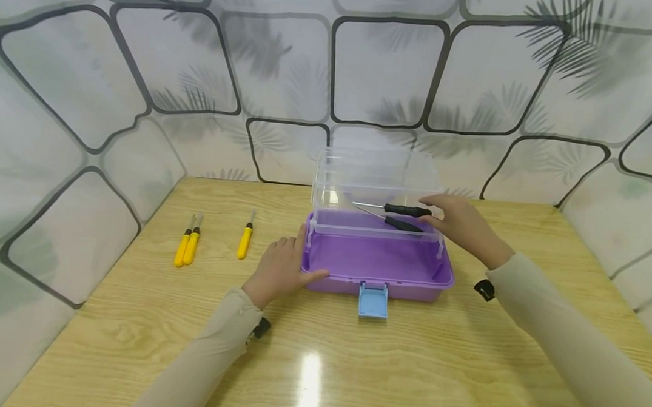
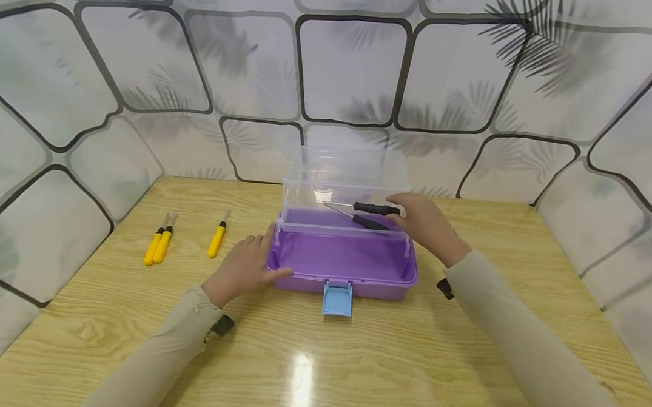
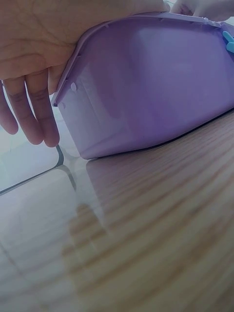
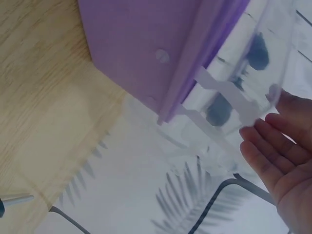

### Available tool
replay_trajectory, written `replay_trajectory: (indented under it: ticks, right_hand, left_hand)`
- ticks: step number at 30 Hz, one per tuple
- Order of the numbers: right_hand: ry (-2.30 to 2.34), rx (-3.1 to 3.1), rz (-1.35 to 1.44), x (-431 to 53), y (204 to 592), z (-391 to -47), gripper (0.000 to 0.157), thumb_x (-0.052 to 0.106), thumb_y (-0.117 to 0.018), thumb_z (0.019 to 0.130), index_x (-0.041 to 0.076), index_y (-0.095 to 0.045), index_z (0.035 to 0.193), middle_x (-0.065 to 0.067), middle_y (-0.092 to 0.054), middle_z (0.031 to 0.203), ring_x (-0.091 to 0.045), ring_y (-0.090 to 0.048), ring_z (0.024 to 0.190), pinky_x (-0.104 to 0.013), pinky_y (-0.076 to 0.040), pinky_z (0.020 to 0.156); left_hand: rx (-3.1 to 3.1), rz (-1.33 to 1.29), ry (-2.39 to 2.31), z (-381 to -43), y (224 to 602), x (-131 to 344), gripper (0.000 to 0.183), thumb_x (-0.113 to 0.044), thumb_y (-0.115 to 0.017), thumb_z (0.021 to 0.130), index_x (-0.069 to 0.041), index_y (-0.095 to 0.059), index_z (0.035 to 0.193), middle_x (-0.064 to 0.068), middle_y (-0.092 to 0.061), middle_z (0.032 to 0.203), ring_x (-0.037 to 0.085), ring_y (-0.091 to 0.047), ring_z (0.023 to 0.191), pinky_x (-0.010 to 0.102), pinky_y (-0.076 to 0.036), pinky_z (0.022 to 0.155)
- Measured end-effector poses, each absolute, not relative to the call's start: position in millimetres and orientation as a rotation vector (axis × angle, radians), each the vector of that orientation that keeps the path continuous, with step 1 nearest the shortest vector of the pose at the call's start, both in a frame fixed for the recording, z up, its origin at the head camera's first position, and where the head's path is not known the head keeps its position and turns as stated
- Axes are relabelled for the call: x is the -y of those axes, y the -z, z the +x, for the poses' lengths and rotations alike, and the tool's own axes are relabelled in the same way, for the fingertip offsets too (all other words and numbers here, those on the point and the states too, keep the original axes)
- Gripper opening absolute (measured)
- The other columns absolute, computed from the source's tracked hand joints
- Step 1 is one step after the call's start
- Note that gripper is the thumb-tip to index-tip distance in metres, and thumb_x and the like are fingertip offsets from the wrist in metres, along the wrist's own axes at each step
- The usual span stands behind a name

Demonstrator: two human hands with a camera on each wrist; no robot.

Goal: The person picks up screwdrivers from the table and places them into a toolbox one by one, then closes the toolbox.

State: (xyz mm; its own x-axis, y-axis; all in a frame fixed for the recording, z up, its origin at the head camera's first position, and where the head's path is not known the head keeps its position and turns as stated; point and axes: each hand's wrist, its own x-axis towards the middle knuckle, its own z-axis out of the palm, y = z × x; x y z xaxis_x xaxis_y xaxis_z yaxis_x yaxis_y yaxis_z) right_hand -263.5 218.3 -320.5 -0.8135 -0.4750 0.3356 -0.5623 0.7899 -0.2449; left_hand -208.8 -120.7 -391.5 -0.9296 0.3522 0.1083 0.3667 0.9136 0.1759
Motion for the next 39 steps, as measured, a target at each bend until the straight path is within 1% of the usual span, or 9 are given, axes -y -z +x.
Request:
replay_trajectory:
  ticks: [9,12,14,18,21,23,36,38,39]
  right_hand:
    - [-0.593,2.605,0.788,-240,297,-246,0.025,0.007,-0.073,0.079,0.0,-0.069,0.103,-0.018,-0.071,0.097,-0.035,-0.067,0.088,-0.047,-0.054,0.079]
    - [-0.637,2.633,0.709,-252,290,-240,0.023,0.009,-0.072,0.082,0.002,-0.068,0.103,-0.017,-0.071,0.098,-0.031,-0.067,0.088,-0.04,-0.055,0.079]
    - [-0.656,2.655,0.636,-260,288,-236,0.024,0.012,-0.072,0.082,0.003,-0.068,0.104,-0.015,-0.071,0.099,-0.027,-0.067,0.087,-0.03,-0.055,0.078]
    - [-0.723,2.712,0.485,-279,292,-228,0.029,0.018,-0.072,0.083,0.002,-0.067,0.107,-0.018,-0.069,0.101,0.002,-0.061,0.08,-0.005,-0.046,0.07]
    - [-0.794,2.737,0.417,-291,300,-225,0.035,0.02,-0.071,0.084,-0.001,-0.064,0.11,-0.022,-0.067,0.103,0.021,-0.047,0.076,0.002,-0.039,0.066]
    - [-0.826,2.748,0.395,-299,306,-223,0.039,0.021,-0.07,0.085,-0.003,-0.061,0.114,-0.024,-0.066,0.104,0.024,-0.042,0.076,0.001,-0.039,0.065]
    - [-0.786,2.822,0.27,-331,345,-219,0.045,0.026,-0.069,0.085,-0.004,-0.058,0.117,-0.027,-0.065,0.102,0.024,-0.04,0.071,-0.014,-0.047,0.057]
    - [-0.789,2.835,0.253,-334,351,-219,0.045,0.025,-0.07,0.085,-0.004,-0.057,0.117,-0.028,-0.065,0.102,0.01,-0.055,0.073,-0.018,-0.049,0.058]
    - [-0.79,2.844,0.245,-336,353,-219,0.046,0.025,-0.07,0.085,-0.004,-0.057,0.117,-0.028,-0.065,0.102,0.006,-0.056,0.075,-0.019,-0.05,0.058]
  left_hand:
    - [3.008,-0.564,0.302,-210,391,120,0.11,-0.071,-0.055,0.077,0.003,-0.015,0.148,0.023,-0.061,0.114,0.035,-0.059,0.102,0.045,-0.05,0.089]
    - [3.003,-0.563,0.313,-210,391,120,0.11,-0.071,-0.055,0.078,0.003,-0.015,0.148,0.023,-0.061,0.116,0.036,-0.058,0.104,0.046,-0.05,0.091]
    - [3.01,-0.561,0.313,-210,391,120,0.11,-0.071,-0.055,0.078,0.003,-0.014,0.148,0.023,-0.061,0.116,0.036,-0.058,0.105,0.046,-0.049,0.092]
    - [3.02,-0.56,0.313,-210,390,120,0.11,-0.071,-0.054,0.078,0.003,-0.013,0.148,0.024,-0.06,0.117,0.036,-0.058,0.105,0.046,-0.049,0.092]
    - [3.017,-0.557,0.311,-209,389,120,0.11,-0.071,-0.054,0.078,0.003,-0.013,0.148,0.024,-0.06,0.118,0.036,-0.057,0.106,0.046,-0.049,0.092]
    - [3.017,-0.551,0.307,-209,389,121,0.11,-0.071,-0.054,0.078,0.003,-0.013,0.149,0.025,-0.059,0.119,0.036,-0.057,0.106,0.046,-0.049,0.092]
    - [3.011,-0.549,0.31,-210,392,120,0.11,-0.071,-0.055,0.078,0.003,-0.015,0.148,0.025,-0.06,0.117,0.036,-0.058,0.106,0.047,-0.05,0.091]
    - [3.01,-0.551,0.307,-210,392,120,0.11,-0.071,-0.054,0.078,0.003,-0.015,0.148,0.025,-0.06,0.118,0.036,-0.058,0.106,0.046,-0.05,0.091]
    - [3.011,-0.553,0.304,-211,392,120,0.11,-0.071,-0.054,0.078,0.003,-0.015,0.148,0.025,-0.06,0.118,0.036,-0.058,0.106,0.046,-0.05,0.091]
